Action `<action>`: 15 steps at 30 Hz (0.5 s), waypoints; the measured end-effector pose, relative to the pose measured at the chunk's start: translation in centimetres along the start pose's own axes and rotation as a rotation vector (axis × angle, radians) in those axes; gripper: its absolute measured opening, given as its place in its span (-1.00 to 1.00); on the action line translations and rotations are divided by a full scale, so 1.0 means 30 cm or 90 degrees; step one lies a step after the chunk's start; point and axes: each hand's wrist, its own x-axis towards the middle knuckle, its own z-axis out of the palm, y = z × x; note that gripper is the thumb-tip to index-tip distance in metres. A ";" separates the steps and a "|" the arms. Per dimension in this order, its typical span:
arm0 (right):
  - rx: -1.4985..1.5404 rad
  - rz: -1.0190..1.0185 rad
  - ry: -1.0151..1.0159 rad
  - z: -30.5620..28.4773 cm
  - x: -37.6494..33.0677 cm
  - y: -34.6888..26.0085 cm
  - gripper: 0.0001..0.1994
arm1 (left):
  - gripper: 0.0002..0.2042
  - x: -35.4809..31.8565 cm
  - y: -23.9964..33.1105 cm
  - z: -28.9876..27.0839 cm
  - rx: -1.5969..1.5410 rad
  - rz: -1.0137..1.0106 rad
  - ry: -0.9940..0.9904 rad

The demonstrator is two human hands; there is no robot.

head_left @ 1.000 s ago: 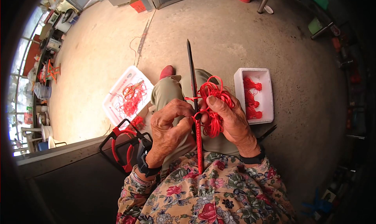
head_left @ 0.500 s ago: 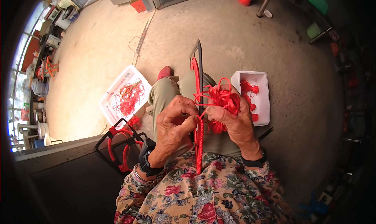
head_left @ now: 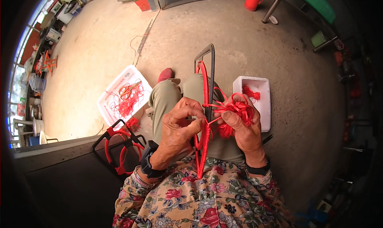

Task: The person is winding a long red string onto a black frame with red padding.

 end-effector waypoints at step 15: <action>0.018 0.011 -0.115 -0.006 0.000 0.062 -0.72 | -0.92 0.006 -0.023 -0.033 0.044 0.078 0.010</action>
